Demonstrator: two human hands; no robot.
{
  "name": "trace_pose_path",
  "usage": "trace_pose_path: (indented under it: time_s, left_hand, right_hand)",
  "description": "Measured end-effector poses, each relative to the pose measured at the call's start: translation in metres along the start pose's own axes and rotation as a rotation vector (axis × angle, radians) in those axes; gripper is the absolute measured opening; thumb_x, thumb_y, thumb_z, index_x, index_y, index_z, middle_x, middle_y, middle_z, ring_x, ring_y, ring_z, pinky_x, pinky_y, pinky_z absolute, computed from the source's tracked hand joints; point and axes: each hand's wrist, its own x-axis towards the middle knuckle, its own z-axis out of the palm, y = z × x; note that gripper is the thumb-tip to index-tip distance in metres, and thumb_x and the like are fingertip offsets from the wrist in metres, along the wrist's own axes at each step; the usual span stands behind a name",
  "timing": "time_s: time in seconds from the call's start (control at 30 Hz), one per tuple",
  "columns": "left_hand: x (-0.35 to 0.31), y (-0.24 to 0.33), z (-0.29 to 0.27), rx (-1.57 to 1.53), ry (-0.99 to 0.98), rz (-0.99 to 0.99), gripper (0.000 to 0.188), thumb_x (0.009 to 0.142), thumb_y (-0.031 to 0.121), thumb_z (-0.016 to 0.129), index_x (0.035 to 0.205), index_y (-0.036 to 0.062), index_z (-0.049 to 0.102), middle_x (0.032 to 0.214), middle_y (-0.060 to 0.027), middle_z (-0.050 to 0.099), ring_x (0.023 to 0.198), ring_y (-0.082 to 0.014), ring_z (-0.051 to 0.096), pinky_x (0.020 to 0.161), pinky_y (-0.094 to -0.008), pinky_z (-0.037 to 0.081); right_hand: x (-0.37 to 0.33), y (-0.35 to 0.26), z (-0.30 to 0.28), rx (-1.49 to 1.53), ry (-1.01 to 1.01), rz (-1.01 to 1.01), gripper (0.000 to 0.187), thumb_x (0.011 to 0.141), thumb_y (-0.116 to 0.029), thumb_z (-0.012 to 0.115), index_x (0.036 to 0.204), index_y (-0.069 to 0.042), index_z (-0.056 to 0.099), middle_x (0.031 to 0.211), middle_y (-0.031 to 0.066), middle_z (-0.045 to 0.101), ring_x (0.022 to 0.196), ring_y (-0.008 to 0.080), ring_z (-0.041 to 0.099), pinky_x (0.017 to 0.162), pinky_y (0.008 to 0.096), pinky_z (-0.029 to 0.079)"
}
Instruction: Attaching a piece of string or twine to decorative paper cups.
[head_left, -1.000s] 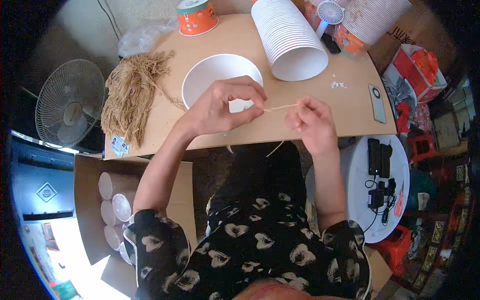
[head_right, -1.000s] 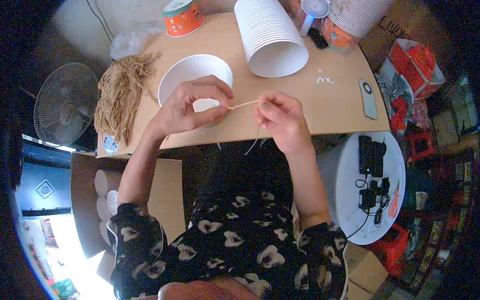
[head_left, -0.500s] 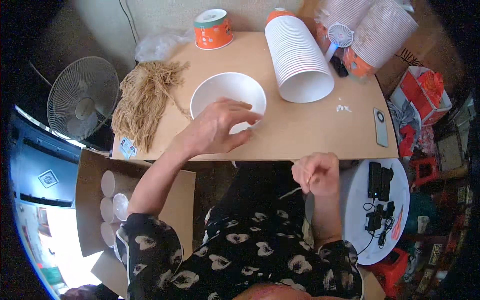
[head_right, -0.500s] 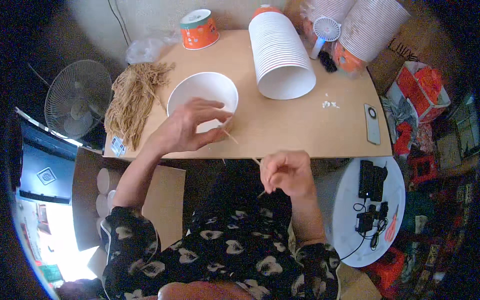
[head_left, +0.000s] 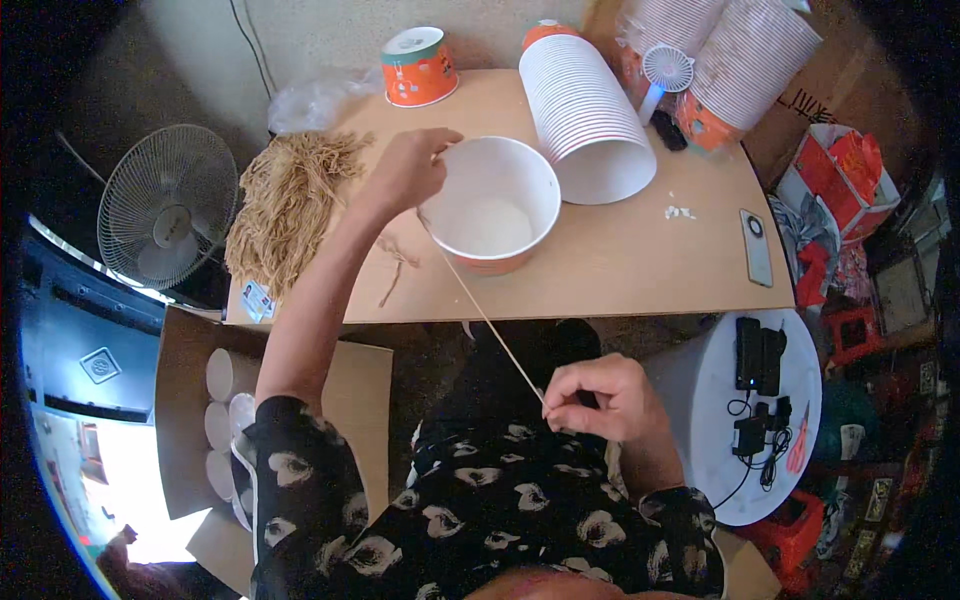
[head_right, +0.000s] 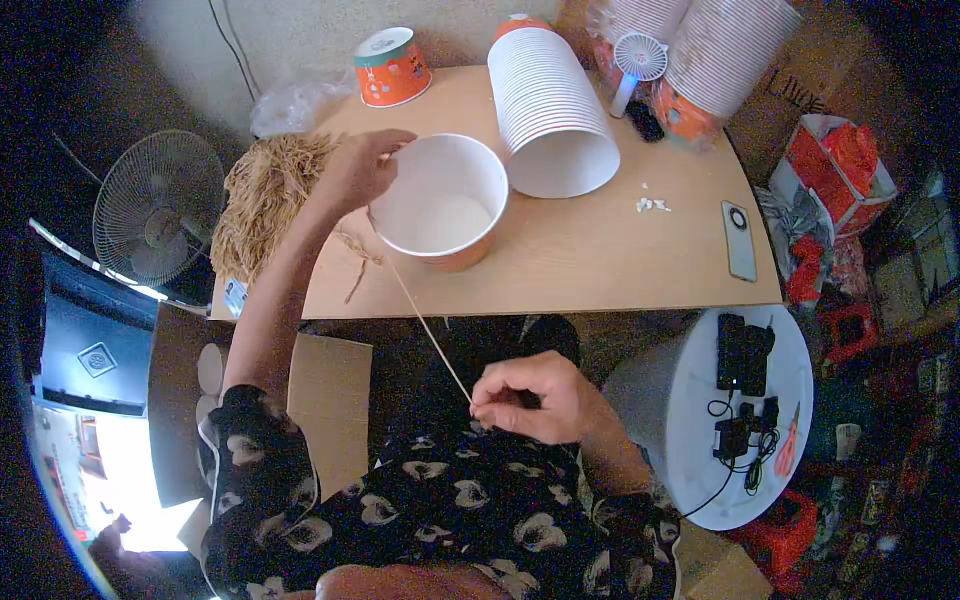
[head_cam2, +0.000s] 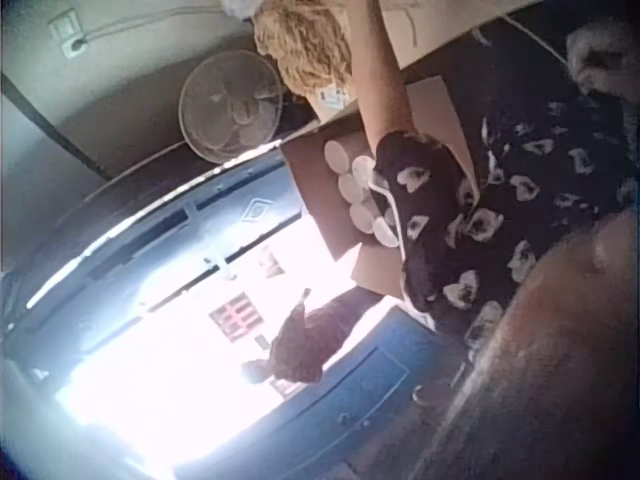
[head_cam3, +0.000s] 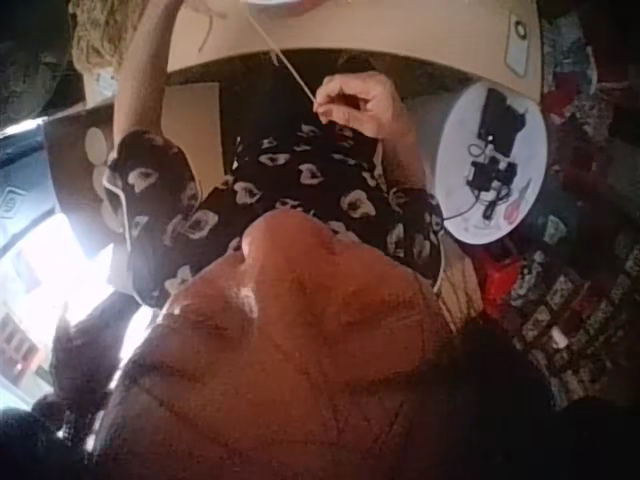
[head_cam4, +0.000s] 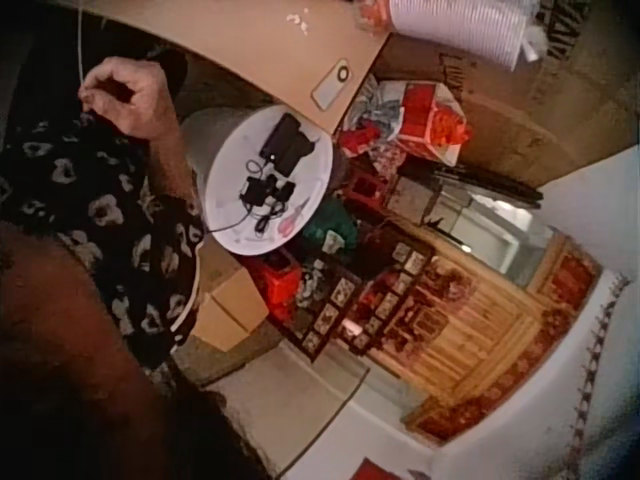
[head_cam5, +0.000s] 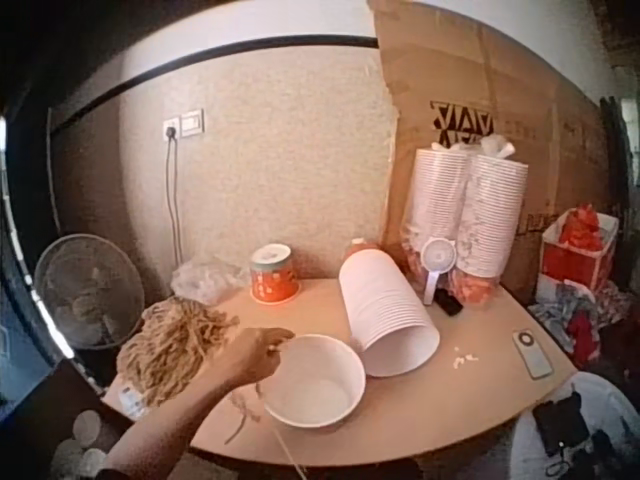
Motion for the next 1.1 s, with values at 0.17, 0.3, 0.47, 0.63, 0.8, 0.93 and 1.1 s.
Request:
trace_pose_path:
  time_s: [0.17,0.3,0.47,0.63,0.8,0.93,1.1]
  left_hand:
    - [0.042,-0.009,0.012,-0.005,-0.057,0.156,0.04,0.081,-0.009,0.053,0.115,0.0059,0.071,0.104,-0.0149,0.074,0.094,-0.0299,0.071,0.085,-0.0375,0.056]
    - [0.052,-0.025,0.014,-0.035,-0.044,0.376,0.034,0.086,-0.004,0.06,0.115,0.0077,0.071,0.104,-0.0156,0.073,0.095,-0.0287,0.071,0.084,-0.0368,0.056]
    - [-0.011,0.078,0.008,-0.204,0.086,0.35,0.034,0.089,0.001,0.065,0.122,0.0061,0.068,0.117,-0.0139,0.07,0.104,-0.0243,0.068,0.091,-0.0386,0.055]
    - [-0.13,0.126,0.0,-0.408,-0.226,0.253,0.049,0.08,0.022,0.082,0.124,0.0065,0.065,0.104,-0.0129,0.072,0.083,-0.0264,0.071,0.07,-0.0373,0.057]
    - [-0.156,0.106,0.018,-0.377,-0.126,0.139,0.029,0.078,0.006,0.08,0.106,0.0032,0.072,0.083,-0.0104,0.07,0.075,-0.0243,0.07,0.067,-0.033,0.055]
    - [-0.165,0.086,0.034,-0.385,-0.158,0.068,0.014,0.082,0.001,0.075,0.096,0.0015,0.073,0.08,-0.0102,0.068,0.07,-0.022,0.067,0.063,-0.0321,0.052]
    - [-0.176,0.082,0.043,-0.388,-0.223,-0.049,0.008,0.086,-0.002,0.069,0.094,-0.0007,0.068,0.08,-0.0087,0.066,0.071,-0.0176,0.067,0.062,-0.0298,0.053]
  right_hand:
    - [-0.009,-0.016,0.012,-0.109,0.048,-0.041,0.007,0.09,-0.007,0.07,0.093,-0.001,0.068,0.081,0.0075,0.068,0.066,0.0147,0.063,0.06,0.0275,0.05]
    - [-0.003,-0.017,0.022,-0.155,-0.027,0.036,0.007,0.09,-0.006,0.07,0.094,-0.001,0.067,0.081,0.0073,0.069,0.068,0.0135,0.065,0.061,0.0276,0.051]
    - [0.009,0.015,0.021,0.154,0.197,0.293,0.009,0.094,-0.009,0.065,0.095,0.0,0.068,0.078,0.005,0.069,0.062,0.007,0.059,0.057,0.0212,0.048]
    - [0.033,0.042,0.013,0.399,0.265,0.273,0.015,0.093,-0.013,0.066,0.091,0.002,0.067,0.071,0.0054,0.065,0.052,0.0066,0.052,0.047,0.0209,0.039]
    - [0.049,0.055,0.007,0.658,0.239,0.409,0.021,0.094,-0.018,0.067,0.087,0.001,0.067,0.07,0.005,0.063,0.049,0.0071,0.05,0.044,0.0205,0.036]
    - [0.05,0.078,0.007,0.677,0.207,0.49,0.024,0.092,-0.022,0.07,0.083,0.0,0.067,0.07,0.0043,0.063,0.049,0.0061,0.05,0.043,0.0193,0.035]
    - [0.04,0.089,0.009,0.716,0.234,0.514,0.018,0.096,-0.017,0.064,0.091,0.0,0.065,0.071,0.0044,0.057,0.05,0.008,0.046,0.044,0.0206,0.034]
